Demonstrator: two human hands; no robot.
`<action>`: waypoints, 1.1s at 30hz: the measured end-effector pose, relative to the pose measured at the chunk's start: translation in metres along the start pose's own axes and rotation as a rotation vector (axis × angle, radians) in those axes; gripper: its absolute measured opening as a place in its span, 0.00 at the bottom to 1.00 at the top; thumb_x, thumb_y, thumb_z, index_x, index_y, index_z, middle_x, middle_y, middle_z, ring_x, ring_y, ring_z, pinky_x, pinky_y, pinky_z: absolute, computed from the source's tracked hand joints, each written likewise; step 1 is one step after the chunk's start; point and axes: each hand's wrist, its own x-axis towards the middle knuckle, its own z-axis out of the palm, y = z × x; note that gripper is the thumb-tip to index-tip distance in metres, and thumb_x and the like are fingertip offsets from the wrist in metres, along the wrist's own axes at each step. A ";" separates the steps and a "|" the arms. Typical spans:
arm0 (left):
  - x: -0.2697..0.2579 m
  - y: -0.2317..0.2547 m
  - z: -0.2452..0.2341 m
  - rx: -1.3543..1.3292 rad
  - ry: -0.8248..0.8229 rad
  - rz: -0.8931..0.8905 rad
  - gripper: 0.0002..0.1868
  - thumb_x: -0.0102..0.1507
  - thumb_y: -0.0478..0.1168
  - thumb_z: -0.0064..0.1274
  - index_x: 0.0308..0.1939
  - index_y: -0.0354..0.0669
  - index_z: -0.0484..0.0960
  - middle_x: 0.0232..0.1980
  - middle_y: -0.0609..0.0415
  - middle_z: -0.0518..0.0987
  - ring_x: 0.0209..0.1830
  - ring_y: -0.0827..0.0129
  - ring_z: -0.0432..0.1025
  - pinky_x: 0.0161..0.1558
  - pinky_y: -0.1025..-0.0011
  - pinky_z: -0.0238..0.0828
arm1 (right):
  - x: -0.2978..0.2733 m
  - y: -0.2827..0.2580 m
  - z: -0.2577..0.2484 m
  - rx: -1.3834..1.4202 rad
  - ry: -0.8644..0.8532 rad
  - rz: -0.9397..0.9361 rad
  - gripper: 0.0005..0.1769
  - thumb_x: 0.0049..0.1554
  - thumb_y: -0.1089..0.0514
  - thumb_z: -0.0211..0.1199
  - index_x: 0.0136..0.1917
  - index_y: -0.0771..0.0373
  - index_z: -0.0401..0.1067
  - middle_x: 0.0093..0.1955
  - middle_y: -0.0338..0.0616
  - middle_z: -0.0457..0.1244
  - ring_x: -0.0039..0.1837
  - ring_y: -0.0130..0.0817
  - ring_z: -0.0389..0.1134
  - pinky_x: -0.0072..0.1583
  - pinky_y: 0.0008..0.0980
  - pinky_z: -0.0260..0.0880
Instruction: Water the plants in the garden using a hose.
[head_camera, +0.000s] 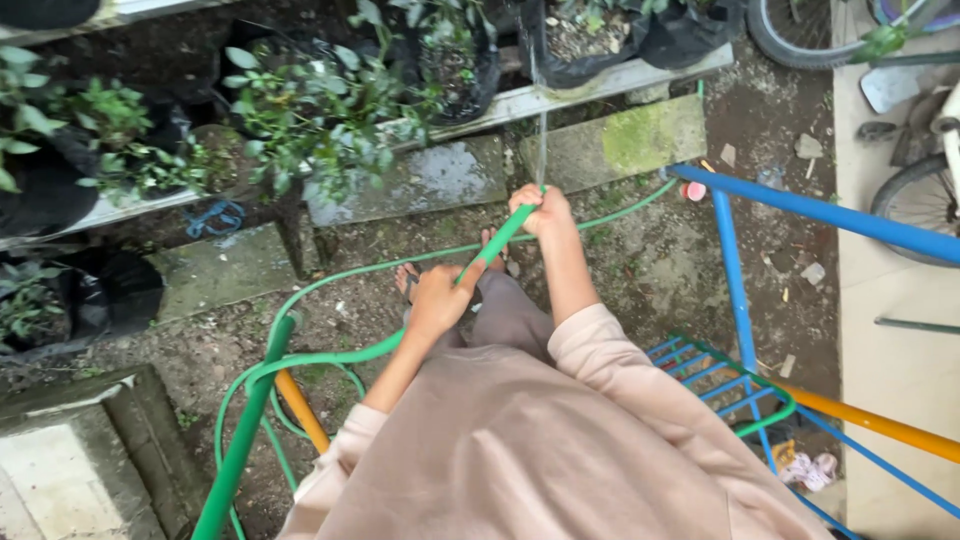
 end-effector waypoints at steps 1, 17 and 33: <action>0.003 0.012 0.004 0.000 -0.009 -0.003 0.31 0.65 0.61 0.50 0.25 0.36 0.86 0.21 0.38 0.78 0.26 0.44 0.76 0.36 0.53 0.70 | -0.003 -0.015 -0.002 0.006 0.006 -0.004 0.23 0.64 0.51 0.39 0.28 0.58 0.55 0.23 0.34 0.48 0.25 0.26 0.50 0.31 0.27 0.53; 0.050 0.089 0.057 -0.059 -0.070 -0.053 0.31 0.66 0.60 0.49 0.29 0.33 0.86 0.20 0.34 0.75 0.24 0.44 0.76 0.36 0.54 0.72 | -0.028 -0.095 0.047 -0.024 -0.039 -0.042 0.29 0.68 0.44 0.33 0.28 0.57 0.52 0.22 0.33 0.45 0.26 0.27 0.48 0.33 0.29 0.52; 0.073 0.103 0.099 -0.073 -0.106 -0.208 0.34 0.64 0.65 0.47 0.24 0.36 0.85 0.21 0.39 0.79 0.27 0.49 0.79 0.40 0.58 0.74 | -0.012 -0.147 0.047 -0.114 0.071 -0.012 0.29 0.67 0.44 0.32 0.27 0.57 0.51 0.21 0.34 0.44 0.25 0.28 0.47 0.32 0.29 0.51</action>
